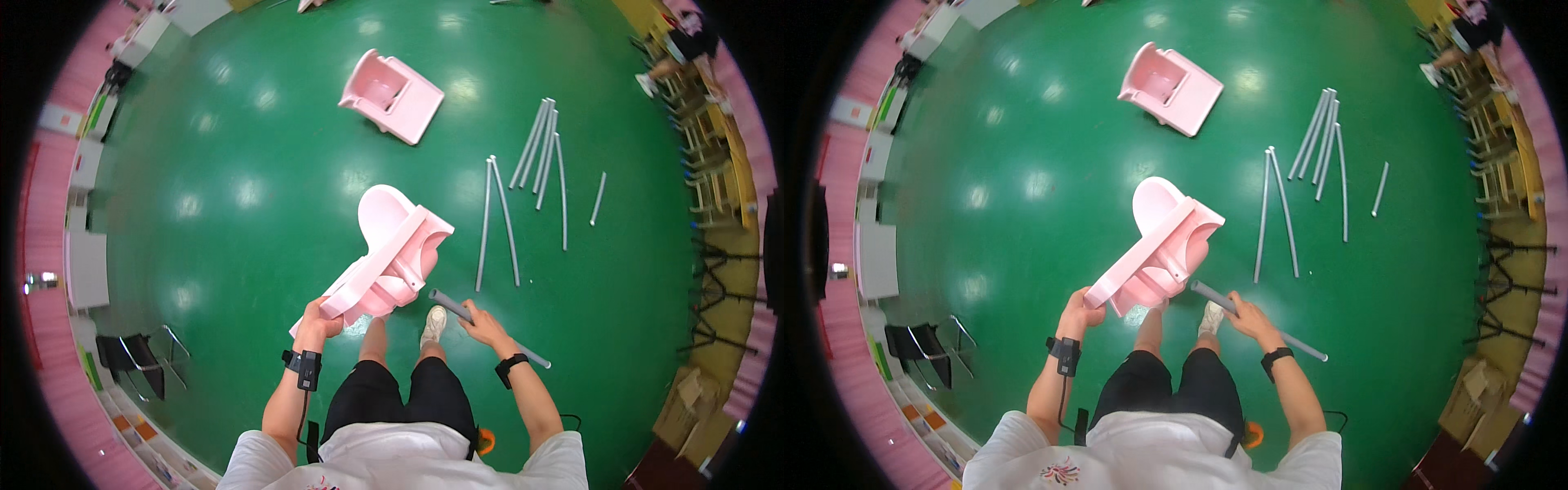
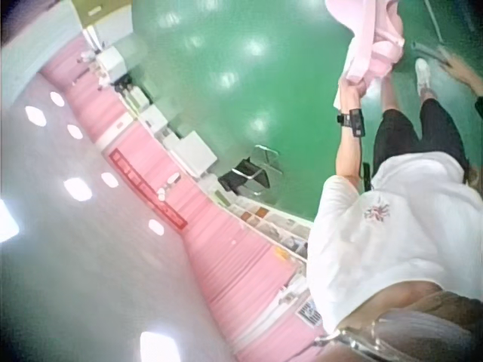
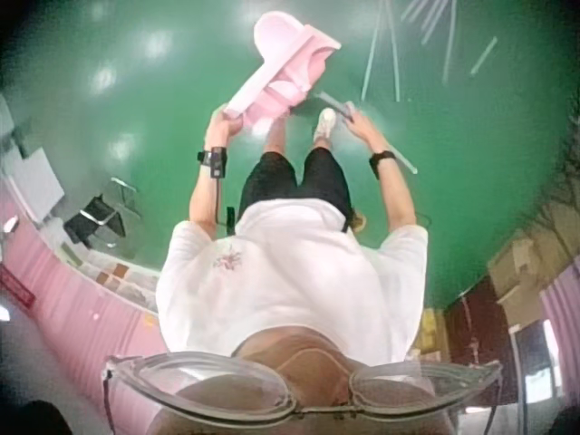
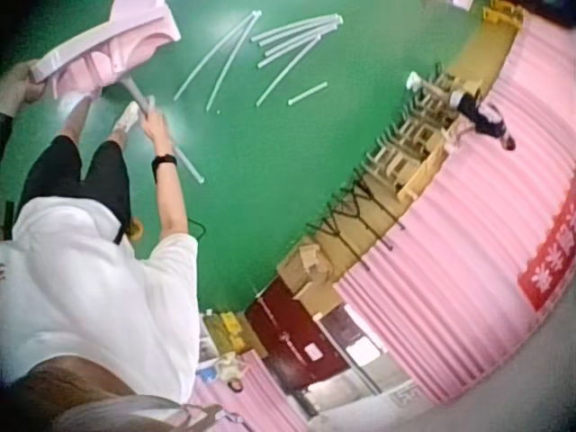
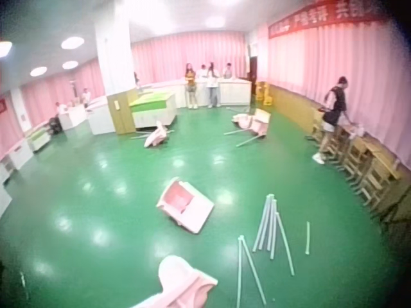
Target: The person assembles a pink plastic child's high chair by inserting several metal poles into the base slots and attaching structural frame elements by hand.
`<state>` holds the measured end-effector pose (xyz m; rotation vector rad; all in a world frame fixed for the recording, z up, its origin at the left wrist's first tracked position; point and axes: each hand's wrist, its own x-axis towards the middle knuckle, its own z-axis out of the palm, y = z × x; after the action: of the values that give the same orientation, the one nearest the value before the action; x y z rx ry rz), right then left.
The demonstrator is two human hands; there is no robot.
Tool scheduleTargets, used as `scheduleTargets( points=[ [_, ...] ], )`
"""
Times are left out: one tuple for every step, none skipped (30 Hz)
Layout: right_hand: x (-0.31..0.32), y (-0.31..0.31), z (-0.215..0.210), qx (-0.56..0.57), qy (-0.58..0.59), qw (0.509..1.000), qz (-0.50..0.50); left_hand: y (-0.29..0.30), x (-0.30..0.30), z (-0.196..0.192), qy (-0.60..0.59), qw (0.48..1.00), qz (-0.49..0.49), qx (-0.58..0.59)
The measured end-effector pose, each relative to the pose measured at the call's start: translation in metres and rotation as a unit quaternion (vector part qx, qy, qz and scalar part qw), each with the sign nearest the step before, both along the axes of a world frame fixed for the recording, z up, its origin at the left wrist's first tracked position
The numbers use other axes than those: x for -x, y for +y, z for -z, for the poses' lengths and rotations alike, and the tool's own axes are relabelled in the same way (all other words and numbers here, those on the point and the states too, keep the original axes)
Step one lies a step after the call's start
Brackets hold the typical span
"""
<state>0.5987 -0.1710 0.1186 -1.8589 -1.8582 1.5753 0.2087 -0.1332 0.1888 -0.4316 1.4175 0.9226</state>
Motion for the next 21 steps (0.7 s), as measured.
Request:
scheduleTargets(
  points=[
    [-0.004, -0.011, -0.008, 0.0, 0.0, 1.0, 0.01, -0.002, -0.02, -0.038, 0.103, 0.97, 0.185, -0.119],
    [-0.01, -0.022, -0.011, -0.03, 0.018, 0.999, 0.038, -0.004, -0.031, -0.05, 0.142, 0.929, 0.29, -0.182],
    [-0.017, -0.029, -0.009, -0.033, 0.017, 0.998, 0.054, -0.008, -0.041, -0.062, 0.193, 0.875, 0.372, -0.243],
    [-0.02, -0.032, -0.012, -0.045, 0.004, 0.997, 0.064, -0.006, -0.045, -0.066, 0.201, 0.867, 0.381, -0.25],
    [-0.024, -0.035, -0.015, -0.056, -0.009, 0.996, 0.075, -0.005, -0.048, -0.072, 0.203, 0.859, 0.392, -0.259],
    [-0.028, -0.036, -0.023, -0.057, -0.008, 0.994, 0.091, 0.0, -0.05, -0.079, 0.205, 0.852, 0.404, -0.262],
    [-0.035, -0.039, -0.03, -0.06, -0.019, 0.992, 0.112, 0.002, -0.058, -0.091, 0.181, 0.857, 0.403, -0.265],
    [-0.04, -0.044, -0.038, -0.064, -0.03, 0.989, 0.132, 0.003, -0.066, -0.103, 0.164, 0.856, 0.41, -0.268],
    [-0.046, -0.055, -0.043, -0.062, -0.034, 0.986, 0.148, 0.001, -0.076, -0.114, 0.148, 0.856, 0.416, -0.27],
    [-0.052, -0.061, -0.046, -0.079, -0.043, 0.984, 0.154, 0.003, -0.096, -0.134, 0.233, 0.794, 0.502, -0.252],
    [-0.058, -0.068, -0.048, -0.094, -0.053, 0.981, 0.159, 0.004, -0.111, -0.142, 0.315, 0.716, 0.577, -0.233],
    [-0.059, -0.064, -0.06, -0.123, -0.07, 0.975, 0.171, 0.019, -0.113, -0.156, 0.308, 0.704, 0.592, -0.242],
    [-0.061, -0.065, -0.068, -0.118, -0.06, 0.975, 0.179, 0.02, -0.11, -0.151, 0.313, 0.698, 0.593, -0.252],
    [-0.063, -0.061, -0.074, -0.113, -0.05, 0.975, 0.187, 0.021, -0.108, -0.146, 0.316, 0.692, 0.594, -0.262],
    [-0.06, -0.059, -0.075, -0.124, -0.051, 0.974, 0.183, 0.016, -0.111, -0.159, 0.244, 0.758, 0.527, -0.296],
    [-0.052, -0.052, -0.083, -0.148, -0.049, 0.968, 0.199, 0.016, -0.111, -0.158, 0.305, 0.703, 0.585, -0.265],
    [-0.047, -0.048, -0.084, -0.196, -0.041, 0.957, 0.212, 0.018, -0.113, -0.154, 0.36, 0.639, 0.637, -0.238],
    [-0.04, -0.043, -0.09, -0.212, -0.026, 0.952, 0.221, 0.018, -0.109, -0.146, 0.352, 0.629, 0.648, -0.245],
    [-0.033, -0.036, -0.104, -0.205, -0.025, 0.956, 0.211, 0.019, -0.103, -0.129, 0.359, 0.606, 0.678, -0.21],
    [-0.025, -0.027, -0.118, -0.197, -0.022, 0.959, 0.201, 0.022, -0.101, -0.119, 0.368, 0.578, 0.707, -0.173],
    [-0.016, -0.027, -0.113, -0.239, -0.012, 0.952, 0.191, 0.02, -0.106, -0.112, 0.362, 0.569, 0.716, -0.18]
  ],
)
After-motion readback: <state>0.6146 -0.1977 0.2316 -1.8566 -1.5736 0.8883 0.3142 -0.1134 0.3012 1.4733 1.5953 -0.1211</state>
